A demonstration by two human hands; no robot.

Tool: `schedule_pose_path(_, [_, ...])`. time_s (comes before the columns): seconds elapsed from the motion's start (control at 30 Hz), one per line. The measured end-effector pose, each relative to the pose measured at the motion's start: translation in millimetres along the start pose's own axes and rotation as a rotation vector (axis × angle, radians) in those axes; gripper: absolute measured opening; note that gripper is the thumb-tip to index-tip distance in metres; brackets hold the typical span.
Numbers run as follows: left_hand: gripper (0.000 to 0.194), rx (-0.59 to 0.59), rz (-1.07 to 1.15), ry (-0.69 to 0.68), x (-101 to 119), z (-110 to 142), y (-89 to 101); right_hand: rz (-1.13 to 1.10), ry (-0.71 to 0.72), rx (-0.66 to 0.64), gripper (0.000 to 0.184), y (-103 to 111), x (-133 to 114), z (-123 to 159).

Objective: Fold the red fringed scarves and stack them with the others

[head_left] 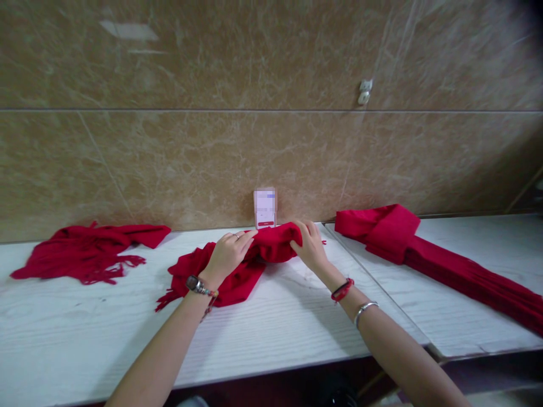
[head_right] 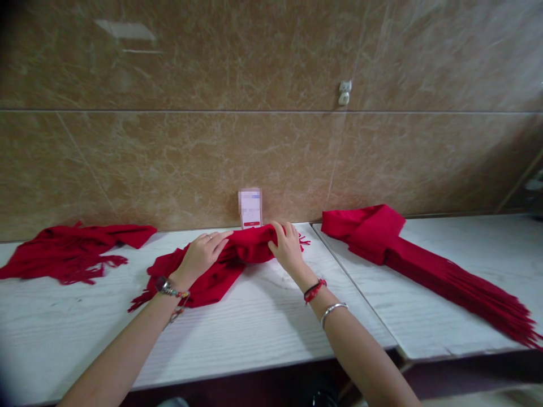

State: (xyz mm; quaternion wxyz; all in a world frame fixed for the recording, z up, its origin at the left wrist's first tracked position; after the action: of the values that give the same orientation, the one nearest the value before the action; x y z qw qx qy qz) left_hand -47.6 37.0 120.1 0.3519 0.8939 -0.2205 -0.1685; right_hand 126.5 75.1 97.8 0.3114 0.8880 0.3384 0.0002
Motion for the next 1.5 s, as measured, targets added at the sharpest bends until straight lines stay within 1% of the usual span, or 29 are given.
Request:
schedule_pose_path(0.07, [0.029, 0.042, -0.013, 0.042, -4, -1, 8.5, 0.101, 0.041, -0.086, 0.034, -6, -8, 0])
schedule_pose_path(0.13, [0.030, 0.097, -0.038, 0.104, -10, -2, 17.6, 0.162, 0.050, -0.185, 0.025, -16, -10, 1])
schedule_pose_path(0.2, [0.029, 0.162, -0.063, 0.170, -16, -2, 26.2, 0.179, 0.010, -0.269, 0.022, -26, -4, 3])
schedule_pose_path(0.27, [0.028, 0.199, -0.086, 0.217, -20, 0, 29.9, 0.165, -0.065, -0.300, 0.024, -29, 8, 5])
schedule_pose_path(0.3, [0.028, 0.200, -0.094, 0.235, -21, 0, 29.0, 0.158, -0.103, -0.276, 0.025, -26, 14, 4])
schedule_pose_path(0.37, [0.027, 0.166, -0.098, 0.243, -21, 1, 21.7, 0.160, -0.159, -0.150, 0.030, -10, 25, 2])
schedule_pose_path(0.47, [0.026, 0.067, -0.073, 0.152, -8, -1, 3.6, 0.186, -0.187, 0.102, 0.040, 26, 35, 1])
schedule_pose_path(0.53, [0.025, 0.001, -0.045, 0.088, 2, -1, -6.5, 0.205, -0.183, 0.225, 0.043, 47, 38, 1])
schedule_pose_path(0.6, [0.025, -0.052, -0.003, 0.063, 7, -1, -12.2, 0.215, -0.146, 0.300, 0.043, 61, 36, 0])
schedule_pose_path(0.67, [0.024, -0.101, 0.043, 0.048, 9, 0, -14.9, 0.209, -0.093, 0.306, 0.043, 64, 32, -3])
schedule_pose_path(0.7, [0.025, -0.123, 0.058, 0.041, 8, 1, -15.8, 0.203, -0.071, 0.273, 0.041, 60, 30, -5])
schedule_pose_path(0.73, [0.028, -0.149, 0.060, 0.036, 7, 2, -17.1, 0.189, -0.049, 0.208, 0.040, 53, 28, -7])
schedule_pose_path(0.8, [0.032, -0.218, 0.035, 0.029, 1, 5, -23.6, 0.132, 0.010, -0.008, 0.035, 27, 26, -9])
schedule_pose_path(0.9, [0.023, -0.357, 0.003, 0.006, -14, 15, -43.2, 0.026, 0.085, -0.365, 0.027, -17, 26, 2])
schedule_pose_path(0.93, [0.022, -0.393, 0.000, 0.004, -21, 18, -50.4, 0.006, 0.089, -0.448, 0.024, -28, 27, 7])
schedule_pose_path(0.97, [0.021, -0.415, -0.005, 0.011, -29, 22, -56.8, -0.003, 0.085, -0.504, 0.022, -36, 29, 12])
schedule_pose_path(1.03, [0.021, -0.417, -0.047, 0.058, -49, 28, -65.9, -0.009, 0.081, -0.556, 0.021, -47, 28, 18])
schedule_pose_path(1.1, [0.020, -0.378, -0.124, 0.143, -69, 31, -67.5, -0.025, 0.087, -0.533, 0.023, -50, 17, 19])
schedule_pose_path(1.17, [0.018, -0.314, -0.203, 0.221, -82, 31, -60.2, -0.036, 0.090, -0.423, 0.026, -45, 2, 13])
schedule_pose_path(1.2, [0.018, -0.277, -0.224, 0.243, -83, 29, -53.9, -0.037, 0.093, -0.344, 0.025, -39, -6, 9])
schedule_pose_path(1.23, [0.018, -0.242, -0.220, 0.246, -79, 27, -47.1, -0.035, 0.095, -0.257, 0.024, -31, -14, 6])
schedule_pose_path(1.27, [0.020, -0.218, -0.187, 0.228, -70, 23, -41.0, -0.036, 0.094, -0.174, 0.023, -23, -20, 3])
schedule_pose_path(1.33, [0.031, -0.201, -0.047, 0.147, -43, 15, -32.7, -0.054, 0.083, -0.065, 0.021, -10, -26, -1])
schedule_pose_path(1.4, [0.041, -0.217, 0.096, 0.072, -13, 8, -30.4, -0.081, 0.060, -0.036, 0.020, -3, -24, -2])
schedule_pose_path(1.43, [0.040, -0.223, 0.138, 0.049, -2, 6, -30.9, -0.090, 0.054, -0.044, 0.020, -2, -21, -3])
schedule_pose_path(1.5, [0.028, -0.223, 0.175, 0.028, 13, 4, -32.9, -0.104, 0.065, -0.090, 0.018, -3, -16, -3])
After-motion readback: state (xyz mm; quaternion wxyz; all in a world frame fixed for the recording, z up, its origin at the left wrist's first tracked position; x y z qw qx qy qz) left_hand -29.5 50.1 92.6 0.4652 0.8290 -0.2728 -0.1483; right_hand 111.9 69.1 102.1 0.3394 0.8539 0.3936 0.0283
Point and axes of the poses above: each hand's wrist, its own z-axis away from the middle knuckle, its own y-axis out of the back of the hand, x = y × z, the point moved 9 cm from there along -z, towards the middle knuckle, and after that the axes turned 5 degrees about y, right-handed, at the moved point
